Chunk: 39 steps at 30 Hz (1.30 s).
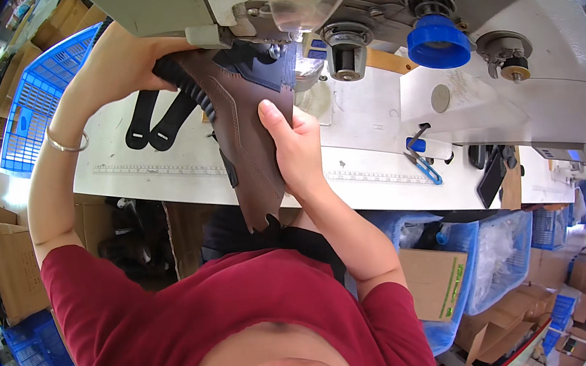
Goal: The person sews shoe upper components using a sewing machine, guiding and rotating the material under the needle, then picks up another shoe component from a box and stitches it.
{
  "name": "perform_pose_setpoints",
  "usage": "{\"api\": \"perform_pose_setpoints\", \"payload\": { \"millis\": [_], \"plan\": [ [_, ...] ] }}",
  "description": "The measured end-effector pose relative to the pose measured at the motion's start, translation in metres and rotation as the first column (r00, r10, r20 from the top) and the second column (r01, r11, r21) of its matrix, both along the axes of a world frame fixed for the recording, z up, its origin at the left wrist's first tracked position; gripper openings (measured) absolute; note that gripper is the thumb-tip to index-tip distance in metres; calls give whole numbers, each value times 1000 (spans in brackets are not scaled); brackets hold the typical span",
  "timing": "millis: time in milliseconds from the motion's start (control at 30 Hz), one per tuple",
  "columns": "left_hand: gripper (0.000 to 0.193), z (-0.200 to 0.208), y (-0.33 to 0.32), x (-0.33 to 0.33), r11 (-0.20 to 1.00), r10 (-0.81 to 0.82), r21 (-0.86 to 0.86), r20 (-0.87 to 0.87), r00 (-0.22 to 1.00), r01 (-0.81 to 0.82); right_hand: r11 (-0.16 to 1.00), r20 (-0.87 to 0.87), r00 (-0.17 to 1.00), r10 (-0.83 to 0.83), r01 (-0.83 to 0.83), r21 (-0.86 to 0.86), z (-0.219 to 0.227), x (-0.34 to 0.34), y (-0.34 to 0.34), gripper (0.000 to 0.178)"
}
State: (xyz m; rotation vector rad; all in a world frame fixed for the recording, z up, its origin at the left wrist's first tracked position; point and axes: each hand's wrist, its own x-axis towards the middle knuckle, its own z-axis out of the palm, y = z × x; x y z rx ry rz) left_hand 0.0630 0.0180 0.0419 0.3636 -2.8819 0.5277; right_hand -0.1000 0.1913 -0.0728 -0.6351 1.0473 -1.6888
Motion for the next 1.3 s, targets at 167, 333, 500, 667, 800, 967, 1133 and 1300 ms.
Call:
{"api": "perform_pose_setpoints", "payload": {
  "millis": [167,333,500,667,800,967,1133,1300],
  "plan": [
    [58,-4,-19,-3,984,59,166,41,997,-65,1000,44,999,10,-10,-2,10,-9,-12,20],
    [54,-6,-29,-10,909,251,292,189,949,-299,995,59,994,86,-89,47,18,-25,-11,21],
    [57,-5,-32,-8,970,97,213,115,989,-120,992,-263,957,-123,110,-66,4,-31,13,23],
    [72,12,-13,-21,888,257,317,256,932,-333,978,-482,852,-204,161,-130,-55,-32,24,15],
    [71,-11,-19,-3,976,34,215,13,999,-36,989,-583,813,8,-94,-117,-71,-25,25,41],
    [61,-27,-9,37,927,153,344,27,988,-153,981,-489,853,184,-194,30,-91,-18,20,62],
    [46,-49,16,106,504,255,836,99,962,-219,903,-830,557,-36,-337,-266,-76,16,-7,58],
    [51,-73,29,154,24,394,980,173,903,-198,869,-791,579,-197,-270,-414,-63,42,-29,33]
  ]
}}
